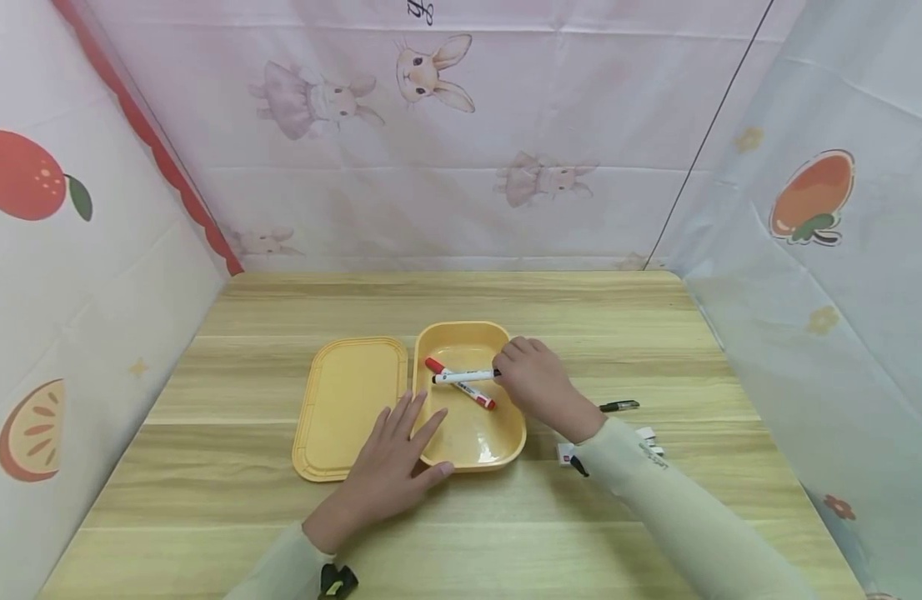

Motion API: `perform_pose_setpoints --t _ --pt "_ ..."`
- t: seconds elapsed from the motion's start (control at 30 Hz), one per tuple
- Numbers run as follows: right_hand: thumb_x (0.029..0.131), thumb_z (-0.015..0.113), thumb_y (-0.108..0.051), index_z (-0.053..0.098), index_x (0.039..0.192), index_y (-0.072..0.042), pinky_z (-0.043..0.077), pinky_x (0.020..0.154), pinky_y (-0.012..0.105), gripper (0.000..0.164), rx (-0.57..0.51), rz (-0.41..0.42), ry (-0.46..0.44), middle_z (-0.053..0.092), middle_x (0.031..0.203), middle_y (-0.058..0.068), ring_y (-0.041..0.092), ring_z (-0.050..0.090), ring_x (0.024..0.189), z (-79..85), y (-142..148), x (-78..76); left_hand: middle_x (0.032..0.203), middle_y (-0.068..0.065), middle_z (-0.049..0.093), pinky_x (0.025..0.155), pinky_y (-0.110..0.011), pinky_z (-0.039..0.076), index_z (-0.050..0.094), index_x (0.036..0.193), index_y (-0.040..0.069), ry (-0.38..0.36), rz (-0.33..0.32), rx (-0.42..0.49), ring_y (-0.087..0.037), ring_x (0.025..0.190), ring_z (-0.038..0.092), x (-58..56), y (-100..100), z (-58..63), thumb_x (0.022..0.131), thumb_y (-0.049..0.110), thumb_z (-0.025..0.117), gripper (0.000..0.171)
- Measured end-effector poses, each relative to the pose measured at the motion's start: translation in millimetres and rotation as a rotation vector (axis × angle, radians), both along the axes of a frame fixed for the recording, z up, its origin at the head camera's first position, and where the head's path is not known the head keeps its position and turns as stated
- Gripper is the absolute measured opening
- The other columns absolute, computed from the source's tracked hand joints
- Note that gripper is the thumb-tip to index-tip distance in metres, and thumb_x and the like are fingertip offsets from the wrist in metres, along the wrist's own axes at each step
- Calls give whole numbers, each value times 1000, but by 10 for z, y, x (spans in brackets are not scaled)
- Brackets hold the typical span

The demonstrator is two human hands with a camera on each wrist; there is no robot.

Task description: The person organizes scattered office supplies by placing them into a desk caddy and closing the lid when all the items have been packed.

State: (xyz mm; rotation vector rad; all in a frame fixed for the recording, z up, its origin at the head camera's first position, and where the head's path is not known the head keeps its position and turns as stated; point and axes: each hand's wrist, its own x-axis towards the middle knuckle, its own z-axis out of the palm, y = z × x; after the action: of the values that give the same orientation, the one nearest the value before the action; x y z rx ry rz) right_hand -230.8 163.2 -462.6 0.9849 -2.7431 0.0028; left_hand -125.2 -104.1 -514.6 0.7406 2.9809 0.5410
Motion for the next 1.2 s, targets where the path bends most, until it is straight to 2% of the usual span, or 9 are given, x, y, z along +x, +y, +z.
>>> perform_pose_setpoints --t 0.53,0.7,1.0,1.2 --pt "93 77 -25 71 93 -14 41 105 45 12 37 56 99 72 101 4 26 60 109 -76 -16 -1 173 -6 7 125 -56 5 27 163 32 16 8 -9 -26 159 -4 82 47 12 97 79 25 81" --pt "92 78 -25 73 93 -14 39 109 49 12 41 53 87 73 100 4 27 60 110 -74 -24 29 173 -8 9 125 -56 5 27 163 32 21 12 -8 -28 159 -2 118 71 14 97 79 25 81" --pt "83 86 -36 75 85 -13 39 106 53 26 8 73 111 72 87 3 28 59 101 -115 -64 3 173 -8 8 125 -56 5 28 163 31 19 11 -7 -28 159 -3 114 76 24 97 79 25 81" --pt "84 86 -35 76 89 -13 34 114 58 24 -13 68 71 73 92 3 28 60 106 -117 -56 15 173 -9 8 125 -56 5 29 163 30 24 8 -6 -30 159 -1 106 76 18 98 78 25 81"
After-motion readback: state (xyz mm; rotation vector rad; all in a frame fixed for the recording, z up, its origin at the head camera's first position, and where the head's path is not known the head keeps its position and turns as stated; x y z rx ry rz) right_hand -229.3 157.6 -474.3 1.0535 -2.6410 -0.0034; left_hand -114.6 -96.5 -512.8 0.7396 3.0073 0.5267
